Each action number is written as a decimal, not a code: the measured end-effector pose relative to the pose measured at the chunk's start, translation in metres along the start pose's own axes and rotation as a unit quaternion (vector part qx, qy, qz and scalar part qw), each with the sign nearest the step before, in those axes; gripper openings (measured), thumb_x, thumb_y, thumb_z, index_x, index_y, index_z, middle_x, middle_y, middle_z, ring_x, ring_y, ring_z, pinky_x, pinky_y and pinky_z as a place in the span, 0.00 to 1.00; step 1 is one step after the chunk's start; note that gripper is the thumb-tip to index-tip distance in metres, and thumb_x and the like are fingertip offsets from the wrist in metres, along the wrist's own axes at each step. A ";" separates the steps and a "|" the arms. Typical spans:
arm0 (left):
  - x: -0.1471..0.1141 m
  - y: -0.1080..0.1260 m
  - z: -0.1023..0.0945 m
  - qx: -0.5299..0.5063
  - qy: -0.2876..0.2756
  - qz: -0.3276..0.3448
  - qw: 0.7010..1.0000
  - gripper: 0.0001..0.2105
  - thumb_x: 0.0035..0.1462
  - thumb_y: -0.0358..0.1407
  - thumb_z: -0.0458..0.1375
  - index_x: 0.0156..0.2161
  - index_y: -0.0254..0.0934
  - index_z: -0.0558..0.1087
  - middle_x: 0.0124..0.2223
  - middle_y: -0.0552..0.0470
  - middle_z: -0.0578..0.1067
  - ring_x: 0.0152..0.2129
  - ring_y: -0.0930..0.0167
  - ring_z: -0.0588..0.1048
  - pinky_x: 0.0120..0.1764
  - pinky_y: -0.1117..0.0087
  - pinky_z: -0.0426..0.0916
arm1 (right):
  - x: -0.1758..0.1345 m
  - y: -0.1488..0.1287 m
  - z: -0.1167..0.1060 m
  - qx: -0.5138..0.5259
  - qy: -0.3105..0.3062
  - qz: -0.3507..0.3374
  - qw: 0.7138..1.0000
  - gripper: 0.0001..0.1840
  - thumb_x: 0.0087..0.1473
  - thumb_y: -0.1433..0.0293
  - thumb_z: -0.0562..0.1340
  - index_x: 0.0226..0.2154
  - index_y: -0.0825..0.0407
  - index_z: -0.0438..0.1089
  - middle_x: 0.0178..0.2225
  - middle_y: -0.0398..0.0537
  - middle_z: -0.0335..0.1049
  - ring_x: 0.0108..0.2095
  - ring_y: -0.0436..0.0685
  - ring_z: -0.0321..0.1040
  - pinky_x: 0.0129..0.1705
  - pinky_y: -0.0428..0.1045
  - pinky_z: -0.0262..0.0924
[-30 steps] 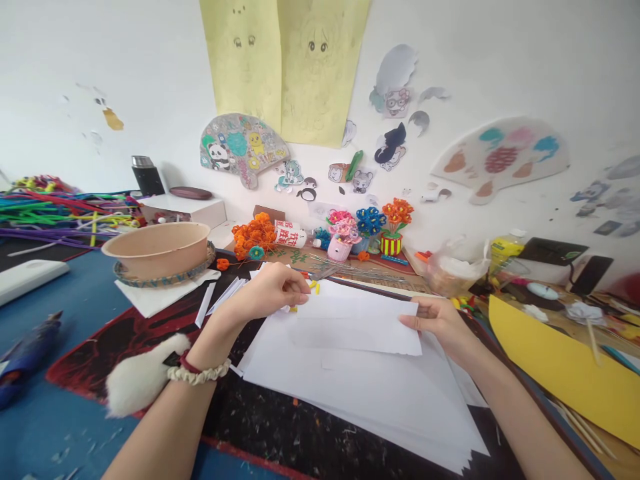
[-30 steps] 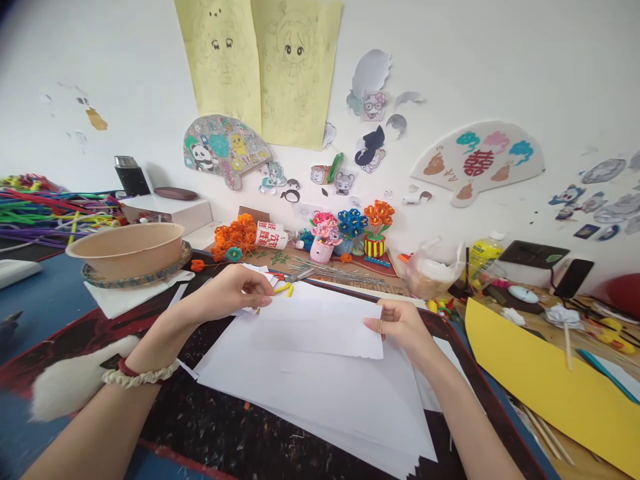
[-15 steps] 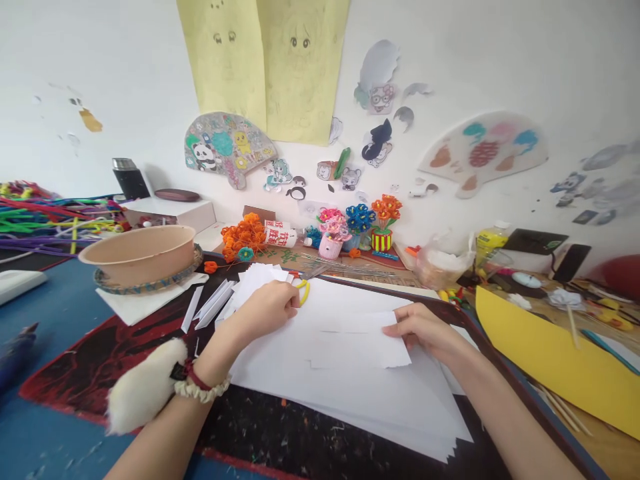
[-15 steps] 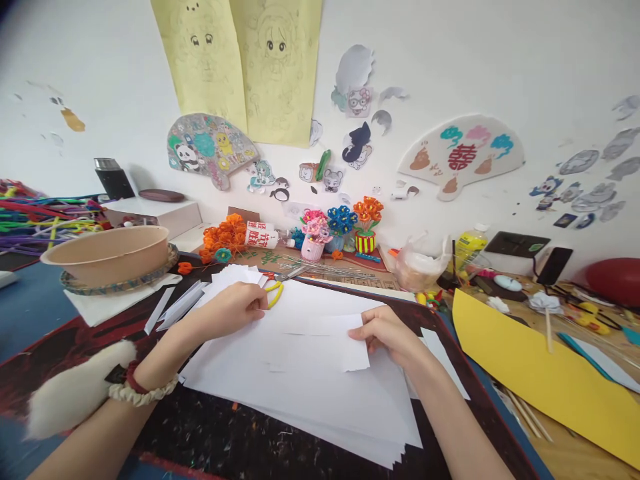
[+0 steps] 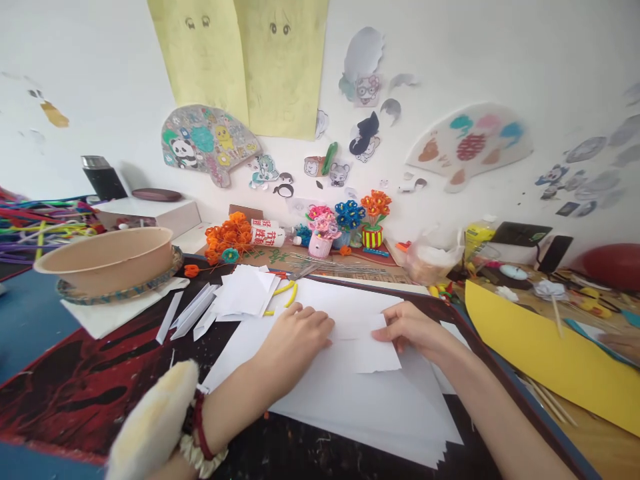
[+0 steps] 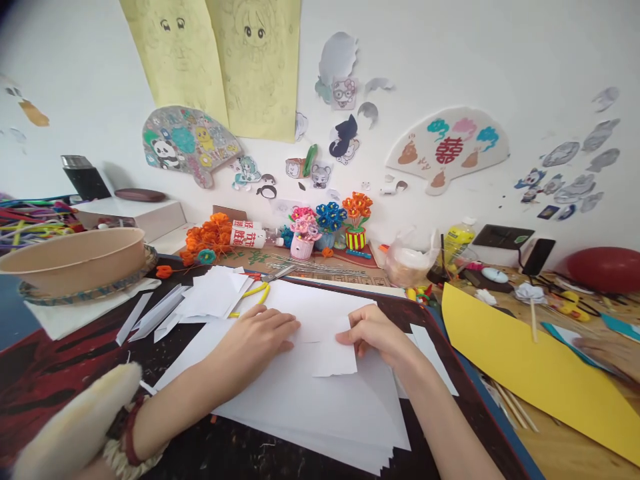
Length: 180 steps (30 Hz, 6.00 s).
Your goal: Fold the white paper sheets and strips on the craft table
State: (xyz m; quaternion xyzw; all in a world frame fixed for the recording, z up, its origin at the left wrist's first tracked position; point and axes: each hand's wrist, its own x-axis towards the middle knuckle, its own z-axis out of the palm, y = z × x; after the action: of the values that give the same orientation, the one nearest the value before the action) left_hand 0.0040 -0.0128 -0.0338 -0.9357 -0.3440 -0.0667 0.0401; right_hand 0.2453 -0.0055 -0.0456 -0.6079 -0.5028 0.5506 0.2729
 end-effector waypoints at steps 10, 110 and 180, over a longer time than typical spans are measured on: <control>-0.001 -0.014 -0.008 -0.068 -0.006 -0.054 0.996 0.06 0.57 0.34 0.60 0.38 0.35 0.76 0.35 0.47 0.78 0.36 0.62 0.75 0.41 0.62 0.64 | 0.003 0.003 -0.002 -0.010 0.003 0.009 1.000 0.10 0.29 0.68 0.70 0.12 0.52 0.68 0.12 0.41 0.63 0.16 0.50 0.58 0.17 0.46 0.50; -0.028 -0.038 -0.065 -0.356 0.215 -0.096 0.904 0.17 0.55 0.41 0.61 0.50 0.42 0.71 0.48 0.51 0.75 0.38 0.69 0.71 0.34 0.72 0.63 | -0.035 -0.015 0.007 0.143 0.275 -0.290 0.906 0.11 0.36 0.60 0.73 0.23 0.49 0.77 0.22 0.46 0.74 0.18 0.56 0.67 0.17 0.49 0.62; -0.023 -0.064 -0.049 -0.538 0.224 -0.256 0.771 0.15 0.48 0.44 0.64 0.23 0.34 0.69 0.20 0.58 0.64 0.18 0.77 0.62 0.22 0.76 0.54 | -0.025 -0.015 -0.006 0.059 0.123 -0.254 0.958 0.26 0.43 0.53 0.67 0.11 0.51 0.59 0.14 0.39 0.53 0.18 0.49 0.51 0.21 0.47 0.47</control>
State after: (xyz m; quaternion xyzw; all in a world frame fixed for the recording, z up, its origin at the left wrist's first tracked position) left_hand -0.0600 0.0156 0.0126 -0.6399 -0.4601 -0.4568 -0.4126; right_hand 0.2486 -0.0217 -0.0209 -0.5063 -0.5698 0.4127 0.4987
